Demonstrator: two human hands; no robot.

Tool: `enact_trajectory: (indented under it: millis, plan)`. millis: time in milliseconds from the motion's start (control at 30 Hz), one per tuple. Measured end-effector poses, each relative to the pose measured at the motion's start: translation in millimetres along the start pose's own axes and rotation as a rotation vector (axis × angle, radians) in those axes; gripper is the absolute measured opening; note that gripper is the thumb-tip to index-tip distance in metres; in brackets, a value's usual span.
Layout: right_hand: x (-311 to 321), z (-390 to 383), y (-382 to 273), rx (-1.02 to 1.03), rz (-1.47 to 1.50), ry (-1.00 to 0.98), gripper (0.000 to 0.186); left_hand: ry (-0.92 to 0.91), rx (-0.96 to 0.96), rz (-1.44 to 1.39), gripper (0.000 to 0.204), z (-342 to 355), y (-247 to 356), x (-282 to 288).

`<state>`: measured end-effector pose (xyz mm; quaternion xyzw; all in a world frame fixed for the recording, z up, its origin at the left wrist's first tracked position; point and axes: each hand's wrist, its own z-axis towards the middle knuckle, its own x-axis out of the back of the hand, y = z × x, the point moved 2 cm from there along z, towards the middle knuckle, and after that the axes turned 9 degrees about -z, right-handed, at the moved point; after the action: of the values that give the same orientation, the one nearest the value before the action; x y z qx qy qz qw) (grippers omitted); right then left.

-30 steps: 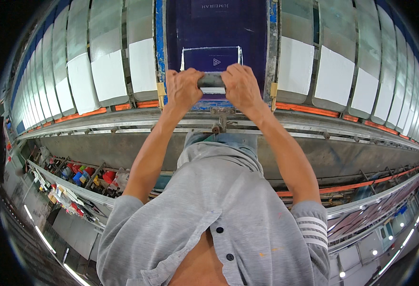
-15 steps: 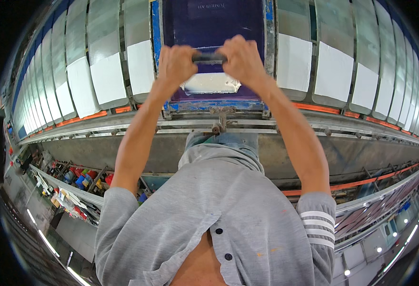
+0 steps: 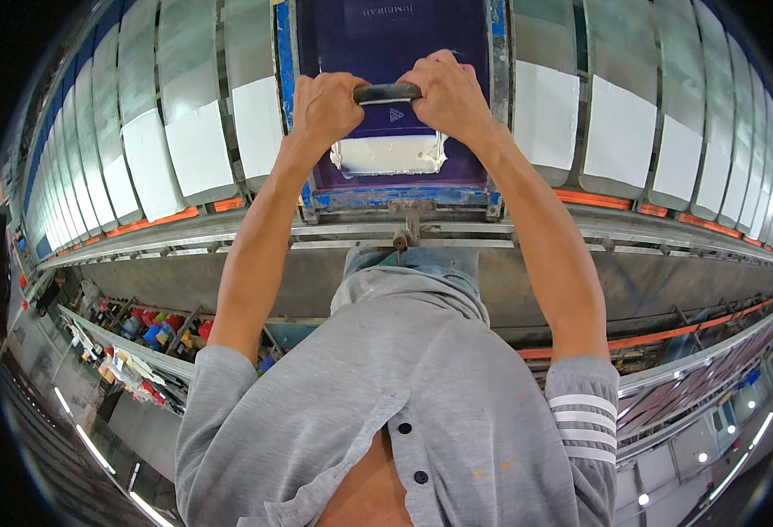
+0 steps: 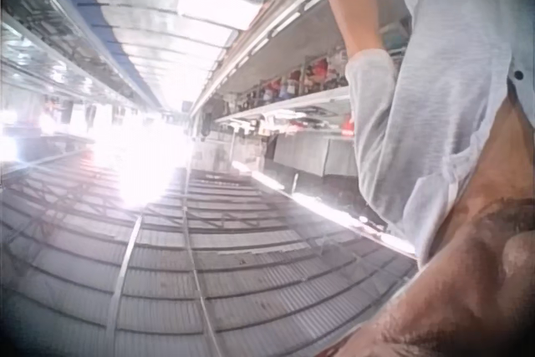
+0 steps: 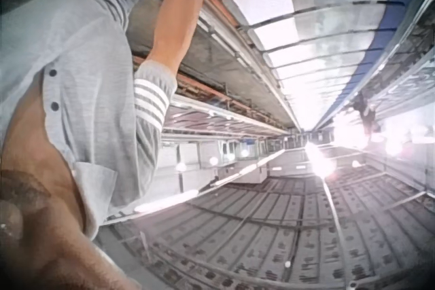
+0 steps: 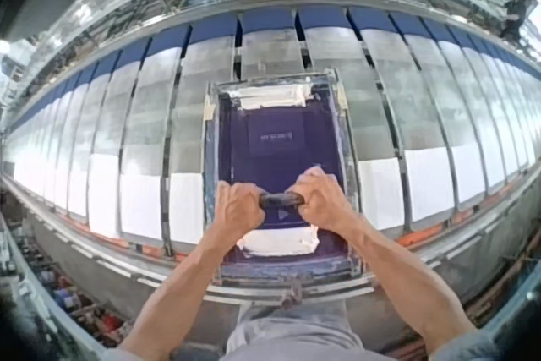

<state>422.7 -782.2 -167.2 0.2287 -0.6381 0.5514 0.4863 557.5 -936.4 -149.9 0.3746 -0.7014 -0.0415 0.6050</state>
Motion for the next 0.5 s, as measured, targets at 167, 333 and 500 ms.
enact_trajectory:
  millis: [167,333,500]
  plan:
    - [-13.6,-64.4,-34.8,-0.065,0.065,-0.006,0.023,0.156,-0.108,-0.054,0.020,-68.3,7.9,-34.6]
    - [4.8,-76.9,-45.4,-0.030,0.119,-0.148,0.036,0.069,-0.087,0.003,0.034,-84.7,10.2,-35.9]
    - [26.5,-61.3,31.4,-0.440,-0.073,0.289,0.056,0.167,-0.134,-0.042,0.037,-103.9,12.4,-44.4]
